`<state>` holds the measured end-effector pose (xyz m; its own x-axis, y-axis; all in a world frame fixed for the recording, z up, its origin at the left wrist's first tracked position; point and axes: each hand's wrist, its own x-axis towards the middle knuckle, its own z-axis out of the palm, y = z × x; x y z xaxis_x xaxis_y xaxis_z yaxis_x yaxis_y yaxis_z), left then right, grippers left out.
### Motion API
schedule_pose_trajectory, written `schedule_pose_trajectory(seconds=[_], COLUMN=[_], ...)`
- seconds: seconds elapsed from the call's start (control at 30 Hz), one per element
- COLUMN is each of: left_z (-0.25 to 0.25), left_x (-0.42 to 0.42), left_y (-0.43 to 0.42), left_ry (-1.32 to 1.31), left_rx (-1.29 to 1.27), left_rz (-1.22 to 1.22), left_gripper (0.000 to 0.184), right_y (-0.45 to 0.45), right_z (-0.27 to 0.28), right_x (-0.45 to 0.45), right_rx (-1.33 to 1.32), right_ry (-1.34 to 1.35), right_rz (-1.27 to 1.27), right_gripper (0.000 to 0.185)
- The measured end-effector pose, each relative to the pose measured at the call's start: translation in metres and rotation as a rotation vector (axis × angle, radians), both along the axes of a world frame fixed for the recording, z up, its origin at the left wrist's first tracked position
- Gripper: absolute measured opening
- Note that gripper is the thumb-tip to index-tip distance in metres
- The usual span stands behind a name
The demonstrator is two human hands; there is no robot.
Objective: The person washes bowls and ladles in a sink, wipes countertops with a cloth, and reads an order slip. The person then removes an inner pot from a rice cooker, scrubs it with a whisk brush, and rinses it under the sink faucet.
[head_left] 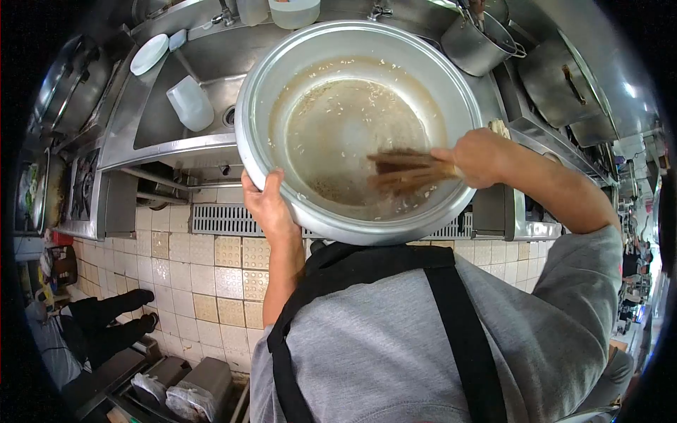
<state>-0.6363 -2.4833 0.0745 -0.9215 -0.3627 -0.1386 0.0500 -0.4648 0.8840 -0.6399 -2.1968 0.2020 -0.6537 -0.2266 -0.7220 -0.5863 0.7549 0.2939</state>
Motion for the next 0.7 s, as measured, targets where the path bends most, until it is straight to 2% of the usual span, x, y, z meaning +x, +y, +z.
schedule_pose_trajectory(seconds=[0.1,0.17,0.23,0.33,0.4,0.5,0.6,0.7], left_z=[-0.008,-0.016,-0.011,-0.006,-0.007,-0.01,-0.015,-0.018], left_x=[-0.003,-0.004,-0.005,-0.009,-0.014,-0.015,-0.011,-0.013], left_y=[-0.004,-0.011,-0.01,-0.009,-0.008,-0.01,-0.011,-0.012], left_ry=[0.006,0.023,-0.001,-0.012,0.016,0.037,0.042,0.056], left_rx=[0.013,0.005,-0.043,-0.025,0.017,0.004,0.016,0.032], left_rz=[-0.042,-0.088,-0.072,-0.082,-0.098,-0.097,-0.077,-0.076], left_gripper=[0.031,0.033,0.035,0.039,0.039,0.037,0.036,0.035], right_y=[0.011,0.041,0.051,-0.016,-0.065,-0.094,-0.046,-0.036], right_z=[0.01,-0.007,-0.039,-0.061,-0.071,-0.075,-0.09,-0.075], right_x=[-0.024,-0.063,-0.108,-0.113,-0.107,-0.096,-0.141,-0.138], right_rx=[0.03,0.049,-0.09,-0.291,-0.359,-0.255,-0.164,0.084], right_ry=[0.009,0.252,0.229,0.251,0.178,0.211,0.421,0.471], right_rz=[-0.062,-0.198,-0.289,-0.387,-0.344,-0.089,-0.212,-0.153], right_gripper=[0.068,0.069,0.07,0.07,0.068,0.067,0.061,0.071])
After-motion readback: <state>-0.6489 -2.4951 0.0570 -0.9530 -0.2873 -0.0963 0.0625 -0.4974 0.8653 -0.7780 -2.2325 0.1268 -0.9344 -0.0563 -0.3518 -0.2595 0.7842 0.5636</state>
